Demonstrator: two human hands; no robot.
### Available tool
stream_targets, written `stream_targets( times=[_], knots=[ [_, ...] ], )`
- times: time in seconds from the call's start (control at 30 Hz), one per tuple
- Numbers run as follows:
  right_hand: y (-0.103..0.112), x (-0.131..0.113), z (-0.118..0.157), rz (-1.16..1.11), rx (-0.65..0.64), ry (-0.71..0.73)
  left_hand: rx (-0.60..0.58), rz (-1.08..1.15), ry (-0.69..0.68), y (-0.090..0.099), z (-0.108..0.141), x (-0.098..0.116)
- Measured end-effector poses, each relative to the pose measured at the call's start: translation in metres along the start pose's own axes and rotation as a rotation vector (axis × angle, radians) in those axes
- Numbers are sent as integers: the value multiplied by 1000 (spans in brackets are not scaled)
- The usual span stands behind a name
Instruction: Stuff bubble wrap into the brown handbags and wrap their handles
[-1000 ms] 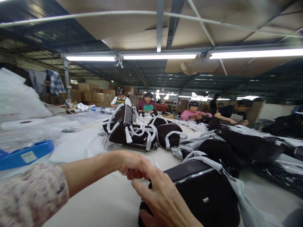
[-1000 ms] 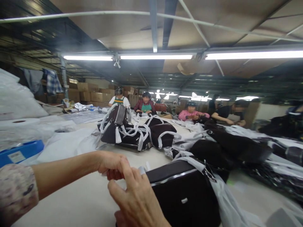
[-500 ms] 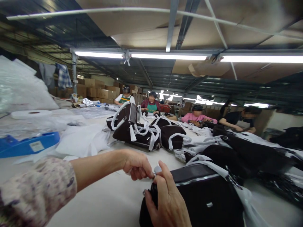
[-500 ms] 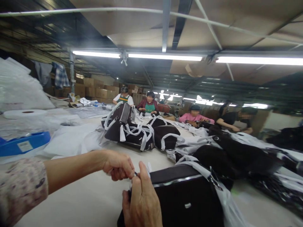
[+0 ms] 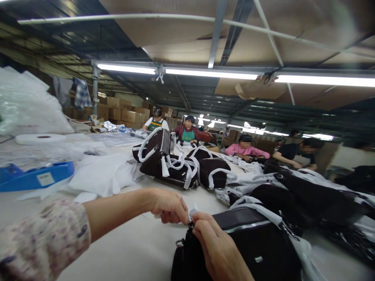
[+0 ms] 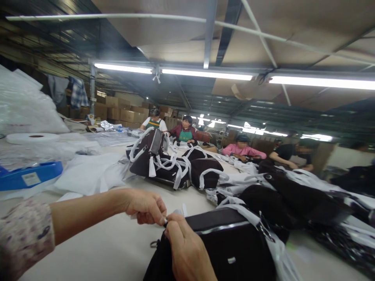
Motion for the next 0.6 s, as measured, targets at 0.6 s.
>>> stream_targets(
  times=[0.6],
  knots=[
    [-30, 62, -36, -472, -375, -524, 825, -1255, -265, -37, 40, 22]
  ],
)
Point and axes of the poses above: each hand's wrist, its own z-axis away from the middle knuckle, its own y-axis out of the back of the hand, x = y × z, the point moved 9 cm from there along -z, towards the middle knuckle, and after that the axes turned 3 degrees about -x, right-handed, at the moved point
